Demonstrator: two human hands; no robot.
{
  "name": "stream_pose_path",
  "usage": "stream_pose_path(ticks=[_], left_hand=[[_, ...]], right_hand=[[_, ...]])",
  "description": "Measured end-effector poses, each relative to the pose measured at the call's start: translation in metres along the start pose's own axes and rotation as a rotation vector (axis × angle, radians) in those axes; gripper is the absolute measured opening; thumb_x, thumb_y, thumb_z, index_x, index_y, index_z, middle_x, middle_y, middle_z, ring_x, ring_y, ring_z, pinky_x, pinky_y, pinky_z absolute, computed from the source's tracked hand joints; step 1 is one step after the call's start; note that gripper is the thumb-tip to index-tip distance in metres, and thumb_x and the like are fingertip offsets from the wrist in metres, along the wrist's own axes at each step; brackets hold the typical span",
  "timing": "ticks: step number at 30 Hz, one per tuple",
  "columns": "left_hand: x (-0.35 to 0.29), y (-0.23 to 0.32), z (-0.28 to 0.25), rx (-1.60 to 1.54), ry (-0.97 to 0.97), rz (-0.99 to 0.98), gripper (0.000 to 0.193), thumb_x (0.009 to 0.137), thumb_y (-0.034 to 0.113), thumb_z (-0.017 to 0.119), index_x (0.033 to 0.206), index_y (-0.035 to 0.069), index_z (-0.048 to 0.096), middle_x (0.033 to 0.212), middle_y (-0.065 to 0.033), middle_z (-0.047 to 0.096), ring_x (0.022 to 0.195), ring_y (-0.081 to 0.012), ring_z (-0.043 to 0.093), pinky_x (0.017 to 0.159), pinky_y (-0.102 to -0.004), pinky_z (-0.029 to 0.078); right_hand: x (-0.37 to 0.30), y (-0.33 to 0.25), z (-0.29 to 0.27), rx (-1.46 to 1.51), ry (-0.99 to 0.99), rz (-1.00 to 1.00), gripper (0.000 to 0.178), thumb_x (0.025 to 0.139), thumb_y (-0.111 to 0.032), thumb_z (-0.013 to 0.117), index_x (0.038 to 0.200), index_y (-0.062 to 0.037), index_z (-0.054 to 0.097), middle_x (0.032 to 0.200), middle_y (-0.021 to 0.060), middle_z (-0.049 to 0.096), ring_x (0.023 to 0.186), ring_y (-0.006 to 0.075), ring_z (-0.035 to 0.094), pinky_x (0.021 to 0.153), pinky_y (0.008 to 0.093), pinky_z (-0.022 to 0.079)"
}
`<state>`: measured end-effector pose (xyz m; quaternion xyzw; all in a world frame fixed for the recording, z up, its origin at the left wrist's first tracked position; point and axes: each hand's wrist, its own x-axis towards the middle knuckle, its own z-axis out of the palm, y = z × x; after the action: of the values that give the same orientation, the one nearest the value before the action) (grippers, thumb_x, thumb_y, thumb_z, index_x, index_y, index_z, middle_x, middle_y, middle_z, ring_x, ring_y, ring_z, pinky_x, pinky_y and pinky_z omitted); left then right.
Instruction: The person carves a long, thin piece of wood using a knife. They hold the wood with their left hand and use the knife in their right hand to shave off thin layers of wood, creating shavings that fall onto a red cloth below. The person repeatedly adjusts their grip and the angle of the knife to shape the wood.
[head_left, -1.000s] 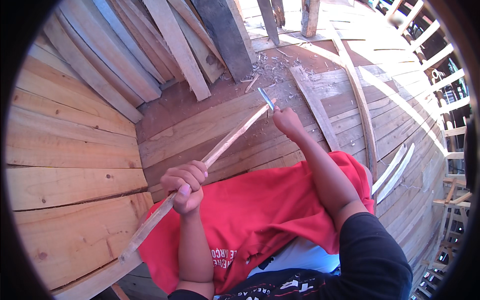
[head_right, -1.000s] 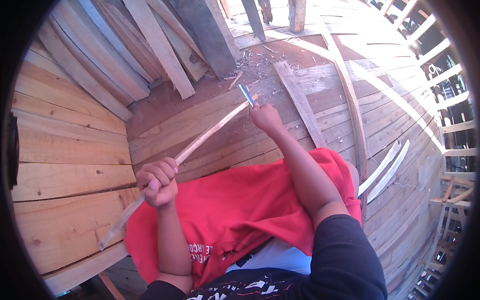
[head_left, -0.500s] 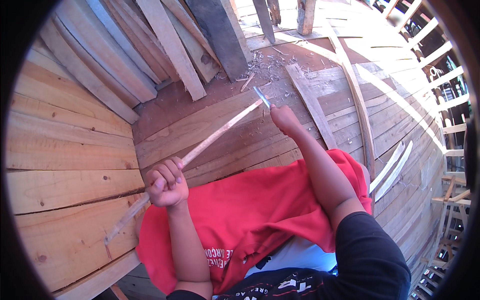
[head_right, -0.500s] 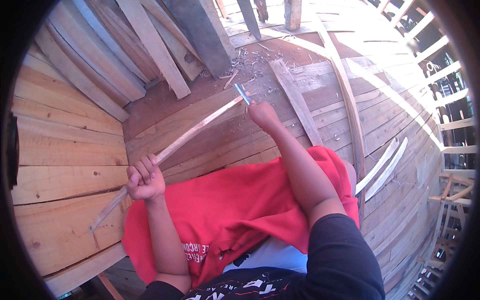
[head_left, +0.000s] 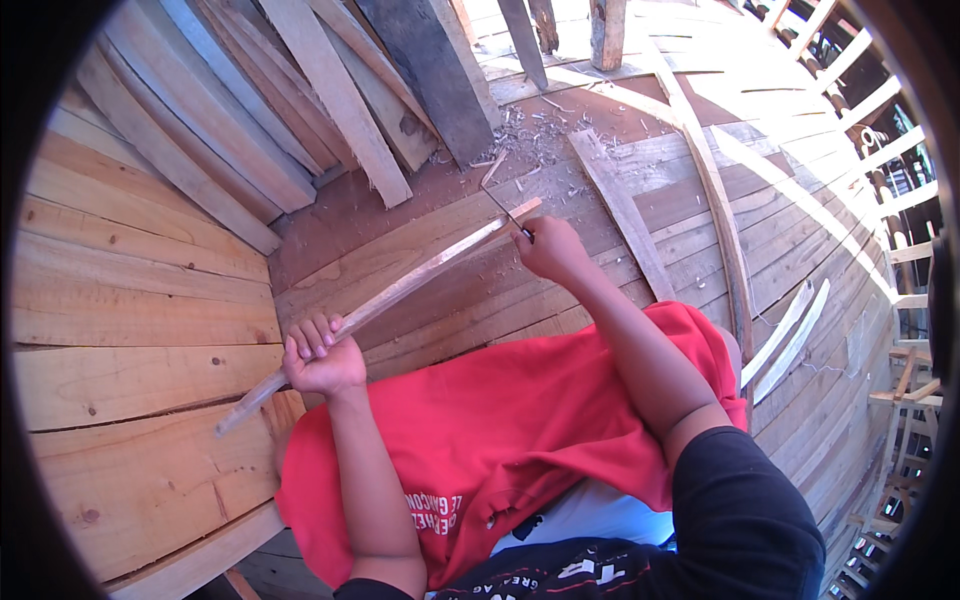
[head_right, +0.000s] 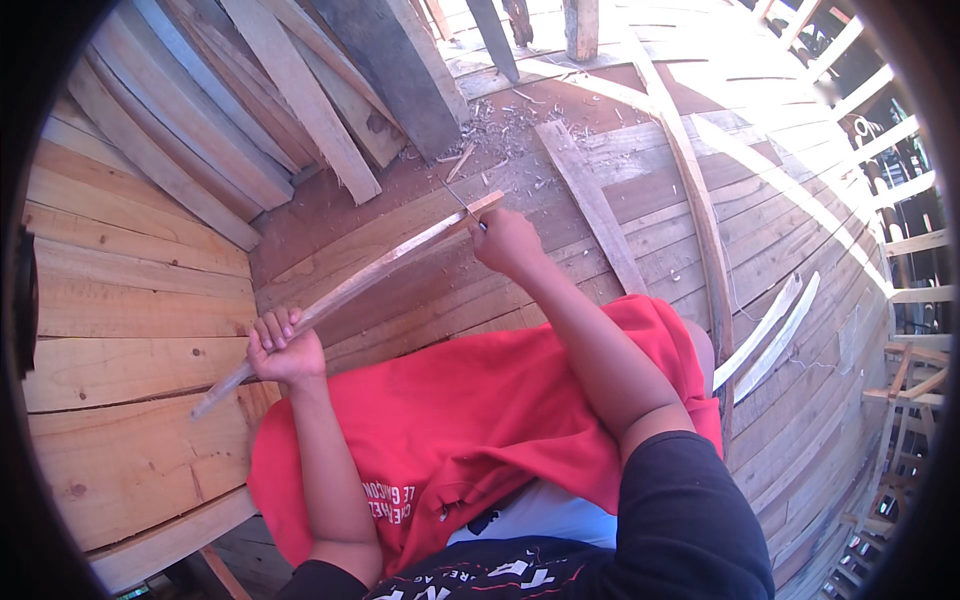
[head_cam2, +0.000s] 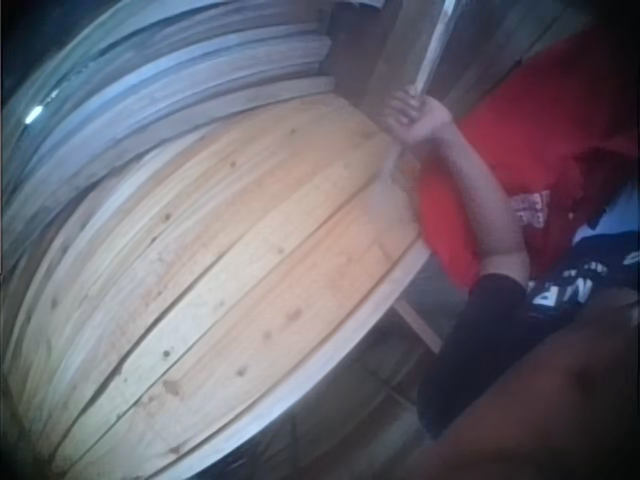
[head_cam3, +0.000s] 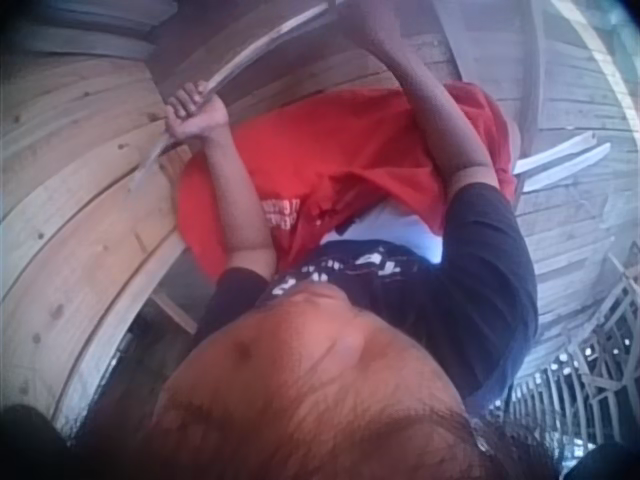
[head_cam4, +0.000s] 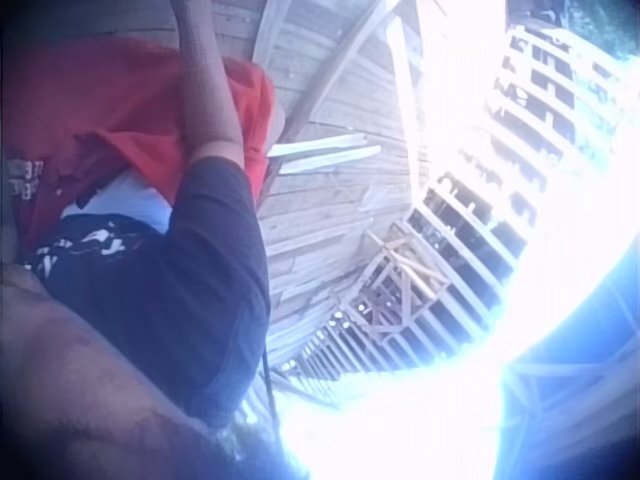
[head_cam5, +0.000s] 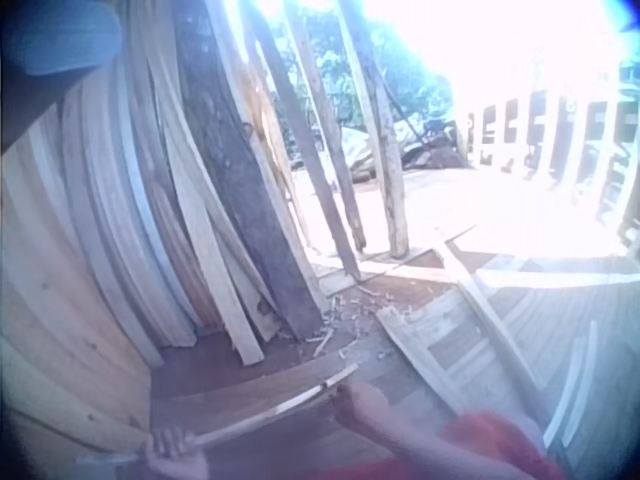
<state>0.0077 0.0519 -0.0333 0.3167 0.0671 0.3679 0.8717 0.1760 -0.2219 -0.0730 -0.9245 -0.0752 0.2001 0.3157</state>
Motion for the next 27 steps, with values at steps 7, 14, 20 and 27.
stream_pose_path(ticks=[7,14,20,27], left_hand=[[-0.001,0.004,0.001,0.040,-0.140,0.013,0.031,0.082,0.019,0.051,0.060,0.019,0.029,0.051,0.0030,0.029,0.054,-0.0117,0.033,0.059,-0.0296,0.033],[-0.003,0.004,0.005,0.086,-0.184,0.011,0.030,0.083,0.016,0.048,0.060,0.019,0.028,0.049,0.0028,0.028,0.051,-0.0121,0.029,0.058,-0.0304,0.033],[-0.011,0.022,0.027,0.121,-0.329,0.075,0.029,0.084,0.017,0.048,0.062,0.018,0.028,0.049,0.0028,0.028,0.048,-0.0115,0.027,0.055,-0.0299,0.033],[-0.043,0.032,0.075,0.228,-0.472,0.221,0.028,0.084,0.013,0.045,0.061,0.015,0.028,0.046,0.0006,0.029,0.043,-0.0126,0.028,0.047,-0.0308,0.033]], right_hand=[[-0.051,-0.043,0.026,-0.173,0.063,-0.213,0.031,0.096,-0.031,0.051,0.091,-0.0022,0.062,0.075,0.0241,0.065,0.074,0.0409,0.066,0.067,0.0512,0.051],[-0.050,-0.028,0.045,-0.073,0.113,-0.261,0.030,0.096,-0.029,0.051,0.086,-0.0021,0.060,0.076,0.0240,0.066,0.074,0.0391,0.067,0.066,0.0505,0.051],[-0.051,-0.020,0.024,0.008,-0.011,-0.206,0.036,0.098,-0.034,0.048,0.092,-0.0018,0.062,0.081,0.0221,0.067,0.079,0.0443,0.064,0.072,0.0538,0.049],[-0.071,-0.034,0.044,0.032,0.017,-0.184,0.059,0.102,-0.041,0.033,0.086,0.0047,0.066,0.086,0.0288,0.066,0.087,0.0472,0.063,0.079,0.0564,0.048]])
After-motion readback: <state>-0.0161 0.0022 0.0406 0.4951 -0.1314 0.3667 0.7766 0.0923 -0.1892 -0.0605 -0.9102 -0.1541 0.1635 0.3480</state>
